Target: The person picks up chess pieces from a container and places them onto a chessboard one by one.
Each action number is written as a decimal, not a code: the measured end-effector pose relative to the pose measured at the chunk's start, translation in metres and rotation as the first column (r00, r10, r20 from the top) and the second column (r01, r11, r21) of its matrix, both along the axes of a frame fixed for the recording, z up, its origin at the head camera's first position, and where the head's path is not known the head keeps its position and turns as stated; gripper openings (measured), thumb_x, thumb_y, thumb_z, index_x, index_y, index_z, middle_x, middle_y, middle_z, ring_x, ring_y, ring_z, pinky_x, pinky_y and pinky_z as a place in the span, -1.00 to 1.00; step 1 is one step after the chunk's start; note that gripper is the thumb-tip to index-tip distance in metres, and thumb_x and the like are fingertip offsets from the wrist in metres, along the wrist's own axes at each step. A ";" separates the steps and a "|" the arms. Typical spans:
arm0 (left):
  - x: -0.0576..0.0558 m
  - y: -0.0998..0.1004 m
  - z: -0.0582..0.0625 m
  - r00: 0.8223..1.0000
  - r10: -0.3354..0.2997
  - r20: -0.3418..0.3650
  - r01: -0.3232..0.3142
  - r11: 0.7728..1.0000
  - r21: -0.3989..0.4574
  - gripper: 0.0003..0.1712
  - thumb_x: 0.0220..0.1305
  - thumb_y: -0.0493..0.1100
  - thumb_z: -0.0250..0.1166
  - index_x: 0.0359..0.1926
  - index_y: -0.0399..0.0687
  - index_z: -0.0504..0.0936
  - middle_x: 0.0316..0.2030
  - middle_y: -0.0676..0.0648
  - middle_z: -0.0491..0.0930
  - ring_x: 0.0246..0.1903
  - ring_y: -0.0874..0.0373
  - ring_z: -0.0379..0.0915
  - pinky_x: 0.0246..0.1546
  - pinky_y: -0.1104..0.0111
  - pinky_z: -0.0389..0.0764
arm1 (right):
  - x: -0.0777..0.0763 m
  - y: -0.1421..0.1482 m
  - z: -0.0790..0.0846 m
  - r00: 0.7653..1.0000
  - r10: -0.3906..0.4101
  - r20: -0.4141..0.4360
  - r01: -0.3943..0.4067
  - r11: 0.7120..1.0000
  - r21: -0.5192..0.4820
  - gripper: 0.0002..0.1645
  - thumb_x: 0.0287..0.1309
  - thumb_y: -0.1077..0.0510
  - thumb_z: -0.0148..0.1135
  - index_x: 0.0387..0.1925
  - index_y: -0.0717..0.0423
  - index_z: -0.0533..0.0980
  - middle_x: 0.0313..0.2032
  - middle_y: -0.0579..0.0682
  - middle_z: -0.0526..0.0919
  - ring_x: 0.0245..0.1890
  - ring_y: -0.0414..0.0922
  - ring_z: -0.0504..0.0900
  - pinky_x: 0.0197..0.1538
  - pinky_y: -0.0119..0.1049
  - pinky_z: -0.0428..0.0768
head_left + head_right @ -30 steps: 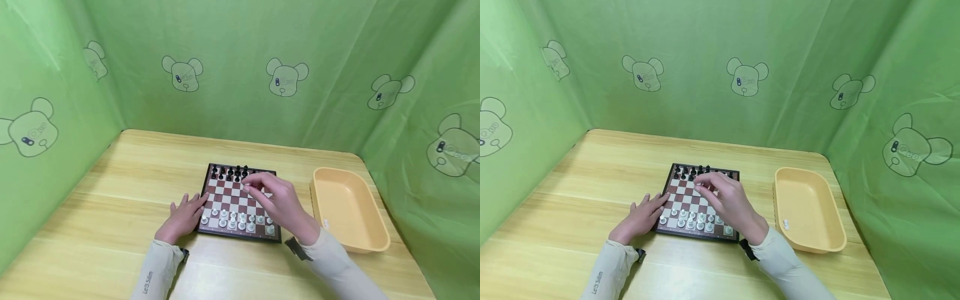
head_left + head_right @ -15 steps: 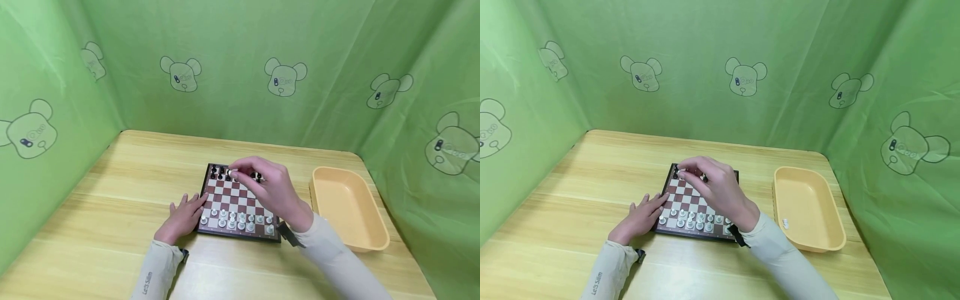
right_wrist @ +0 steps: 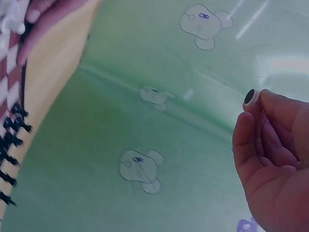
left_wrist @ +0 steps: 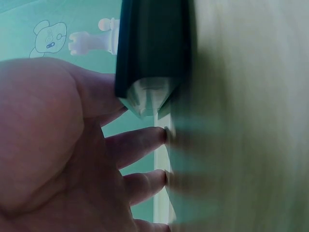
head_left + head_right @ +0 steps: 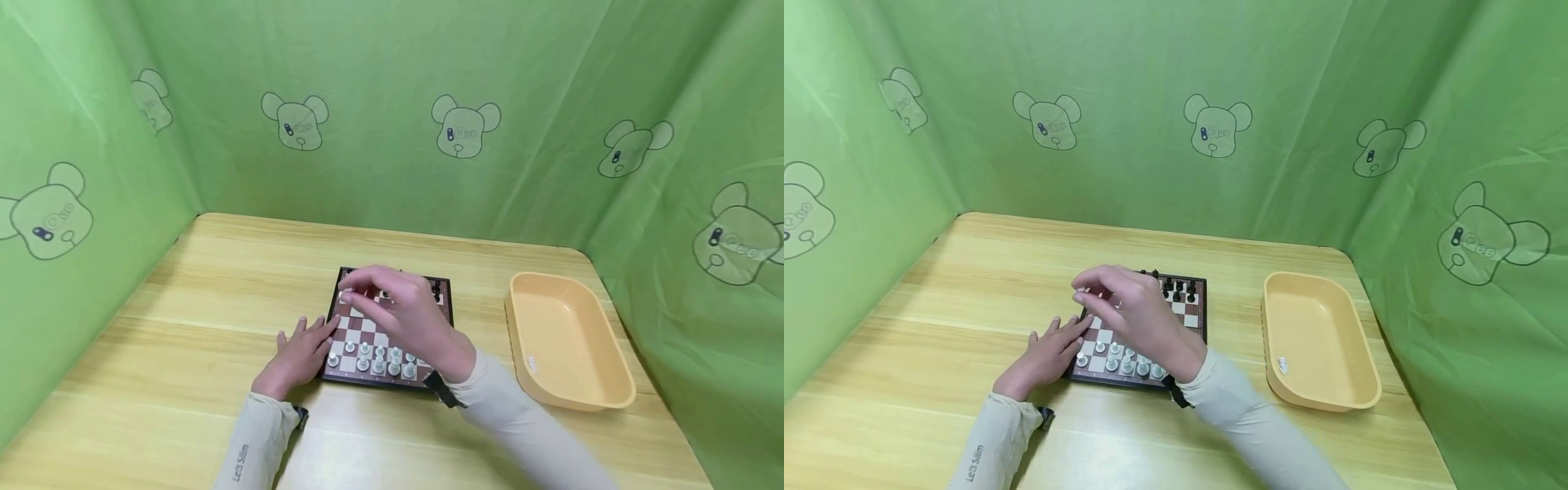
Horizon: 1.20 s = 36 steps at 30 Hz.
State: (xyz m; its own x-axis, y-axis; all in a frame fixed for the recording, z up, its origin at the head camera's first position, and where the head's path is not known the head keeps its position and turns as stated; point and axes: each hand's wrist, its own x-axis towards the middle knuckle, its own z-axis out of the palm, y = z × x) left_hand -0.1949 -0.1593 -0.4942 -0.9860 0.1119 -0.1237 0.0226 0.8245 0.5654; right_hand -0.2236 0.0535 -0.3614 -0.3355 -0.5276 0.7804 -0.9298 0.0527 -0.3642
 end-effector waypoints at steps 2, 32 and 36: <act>0.000 0.000 -0.001 1.000 -0.002 0.001 0.002 1.000 -0.003 -0.41 0.64 -0.08 -0.05 0.60 0.09 0.24 0.55 -0.30 0.15 0.55 -0.46 -0.22 0.37 -0.52 -0.30 | 0.001 -0.004 -0.006 0.999 -0.015 0.034 0.014 0.999 0.030 -0.81 0.23 0.34 0.42 -0.12 0.23 0.68 -0.20 0.01 0.80 -0.31 -0.24 0.72 -0.25 -0.53 0.65; 0.000 -0.001 0.001 1.000 -0.002 -0.003 0.002 1.000 0.012 -0.41 0.64 -0.07 -0.04 0.60 0.12 0.23 0.54 -0.31 0.15 0.54 -0.47 -0.20 0.35 -0.54 -0.33 | -0.016 -0.036 -0.078 0.899 -0.265 0.348 0.000 0.796 0.605 -0.74 0.31 0.34 0.35 0.01 0.25 0.60 -0.19 0.08 0.77 -0.25 -0.16 0.75 -0.20 -0.57 0.65; 0.000 -0.001 0.000 1.000 -0.004 -0.013 0.005 1.000 0.011 -0.41 0.64 -0.07 -0.05 0.60 0.09 0.24 0.54 -0.31 0.17 0.53 -0.49 -0.18 0.34 -0.55 -0.30 | -0.016 -0.039 -0.083 0.922 -0.269 0.279 0.034 0.774 0.632 -0.77 0.28 0.36 0.38 -0.05 0.23 0.58 -0.23 0.06 0.78 -0.32 -0.16 0.75 -0.28 -0.56 0.65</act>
State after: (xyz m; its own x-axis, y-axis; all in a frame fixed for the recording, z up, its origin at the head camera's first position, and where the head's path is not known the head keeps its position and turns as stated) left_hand -0.1949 -0.1600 -0.4943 -0.9869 0.1176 -0.1100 0.0334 0.8180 0.5743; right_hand -0.2397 0.0147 -0.4447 -0.6287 -0.7655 0.1368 -0.7148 0.4996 -0.4893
